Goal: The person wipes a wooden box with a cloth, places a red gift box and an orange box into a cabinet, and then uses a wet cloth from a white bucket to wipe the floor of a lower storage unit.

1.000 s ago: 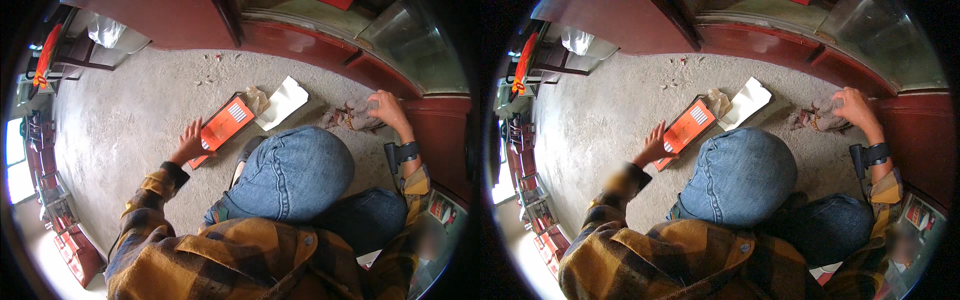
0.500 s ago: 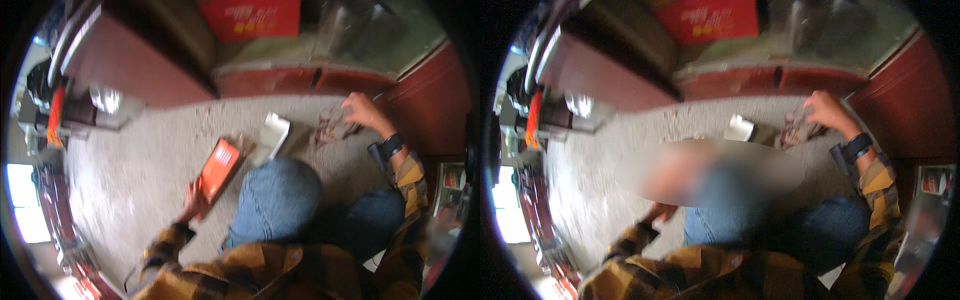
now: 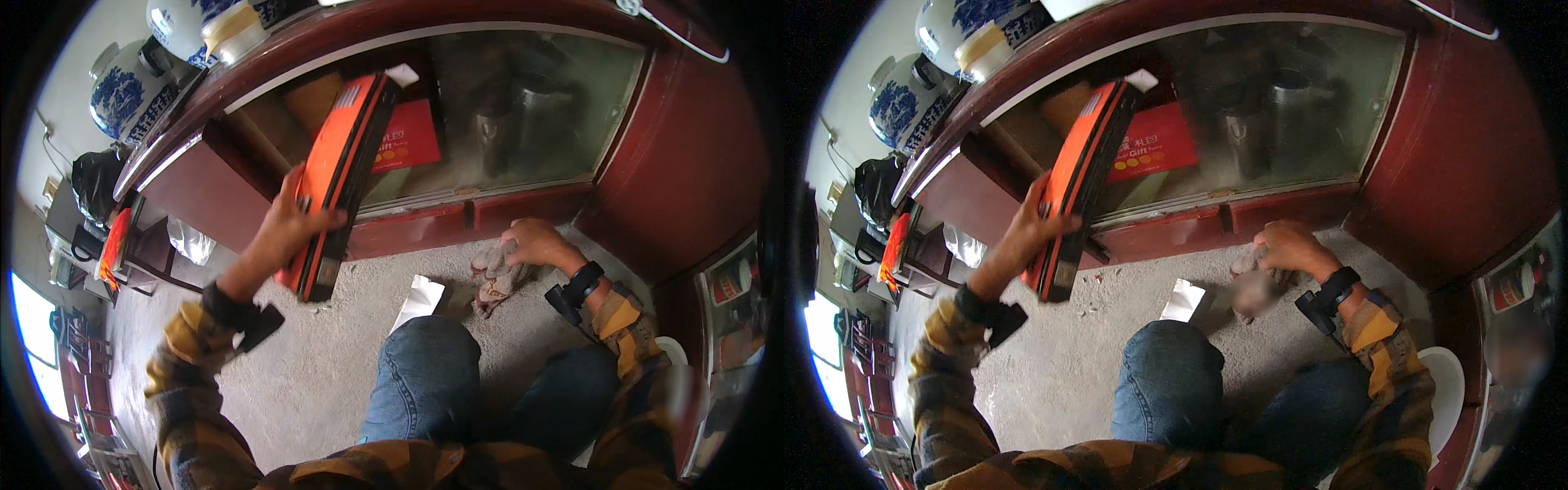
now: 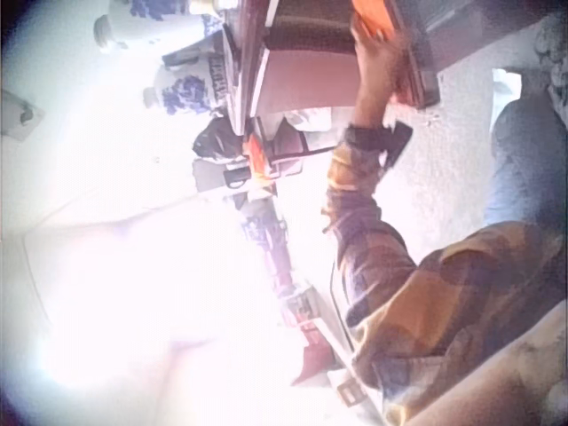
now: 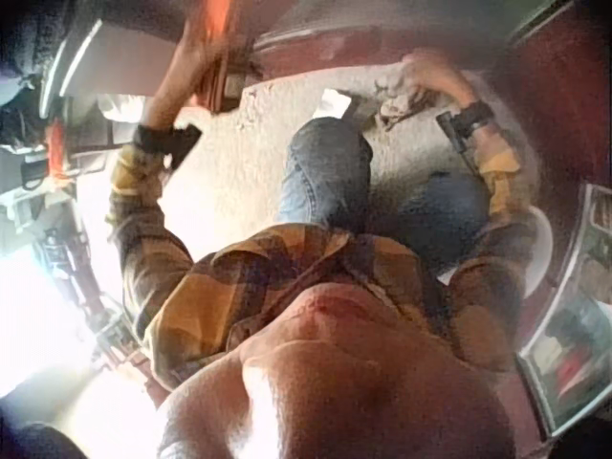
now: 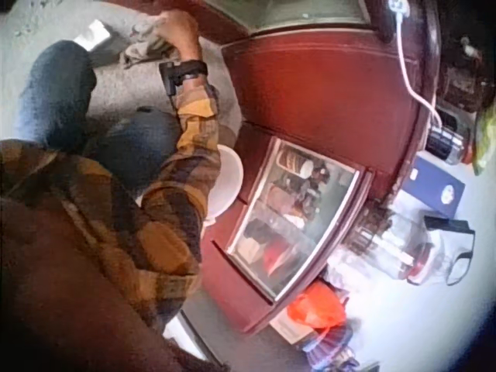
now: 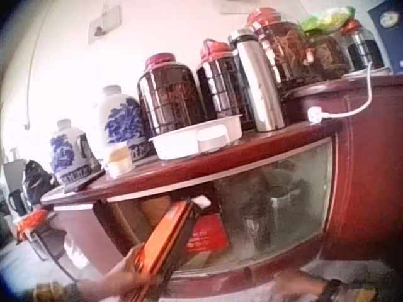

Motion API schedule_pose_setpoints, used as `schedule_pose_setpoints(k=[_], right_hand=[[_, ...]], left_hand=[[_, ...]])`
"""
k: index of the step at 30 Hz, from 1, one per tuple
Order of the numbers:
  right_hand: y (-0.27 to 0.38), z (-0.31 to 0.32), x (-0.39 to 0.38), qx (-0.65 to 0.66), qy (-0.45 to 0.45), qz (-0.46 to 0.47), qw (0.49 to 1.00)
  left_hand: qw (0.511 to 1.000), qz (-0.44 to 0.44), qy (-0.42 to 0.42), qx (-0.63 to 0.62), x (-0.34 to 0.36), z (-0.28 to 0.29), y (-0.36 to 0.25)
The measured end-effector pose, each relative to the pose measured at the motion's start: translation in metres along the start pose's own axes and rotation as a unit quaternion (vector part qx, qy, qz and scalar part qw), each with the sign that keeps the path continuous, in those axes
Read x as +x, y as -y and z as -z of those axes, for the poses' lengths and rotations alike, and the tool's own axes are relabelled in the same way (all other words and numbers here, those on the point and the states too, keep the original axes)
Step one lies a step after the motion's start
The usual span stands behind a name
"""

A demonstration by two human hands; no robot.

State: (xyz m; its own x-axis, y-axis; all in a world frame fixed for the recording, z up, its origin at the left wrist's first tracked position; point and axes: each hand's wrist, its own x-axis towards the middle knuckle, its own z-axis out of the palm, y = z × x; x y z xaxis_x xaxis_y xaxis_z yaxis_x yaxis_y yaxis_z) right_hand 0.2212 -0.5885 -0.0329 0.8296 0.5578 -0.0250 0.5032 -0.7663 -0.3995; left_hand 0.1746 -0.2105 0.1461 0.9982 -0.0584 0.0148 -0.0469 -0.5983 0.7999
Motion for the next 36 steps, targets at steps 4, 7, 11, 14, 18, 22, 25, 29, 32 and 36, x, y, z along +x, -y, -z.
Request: schedule_pose_setpoints(k=[4, 7, 11, 14, 18, 22, 25, 29, 32, 36], right_hand=[[0.001, -0.009, 0.006, 0.021, 0.003, 0.02, 1.0], [-0.002, -0.003, -0.003, 0.011, 0.009, 0.008, 1.0], [-0.001, 0.001, -0.004, 0.024, 0.002, 0.008, 1.0], [-0.002, 0.006, -0.008, 0.037, 0.018, -0.005, 0.999], [-0.002, 0.0, -0.003, 0.025, 0.017, 0.001, 1.0], [0.01, 0.008, -0.002, 0.04, -0.005, 0.01, 0.999], [0.003, 0.01, -0.008, 0.052, -0.011, 0.007, 0.999], [-0.009, 0.006, -0.016, 0.051, -0.025, 0.021, 0.998], [-0.006, 0.007, -0.012, 0.061, -0.004, 0.005, 0.998], [-0.003, 0.011, -0.014, 0.072, -0.023, 0.02, 0.997]], left_hand=[[0.998, 0.008, 0.035, -0.043, 0.02, -0.029, -0.036], [0.992, 0.082, 0.076, -0.054, 0.028, -0.056, -0.068], [0.986, 0.063, 0.046, -0.144, 0.044, -0.068, -0.052], [0.984, 0.029, 0.057, -0.168, 0.071, -0.067, -0.052], [0.983, 0.016, 0.062, -0.174, 0.129, -0.063, -0.063], [0.991, -0.082, 0.081, -0.07, 0.168, -0.051, -0.03], [0.994, -0.046, 0.078, -0.065, 0.16, -0.044, -0.027], [0.985, 0.019, 0.077, -0.153, 0.122, -0.037, -0.054], [0.995, 0.027, 0.047, -0.081, 0.115, -0.05, -0.077], [0.93, -0.323, 0.049, 0.166, 0.14, -0.056, -0.079]])
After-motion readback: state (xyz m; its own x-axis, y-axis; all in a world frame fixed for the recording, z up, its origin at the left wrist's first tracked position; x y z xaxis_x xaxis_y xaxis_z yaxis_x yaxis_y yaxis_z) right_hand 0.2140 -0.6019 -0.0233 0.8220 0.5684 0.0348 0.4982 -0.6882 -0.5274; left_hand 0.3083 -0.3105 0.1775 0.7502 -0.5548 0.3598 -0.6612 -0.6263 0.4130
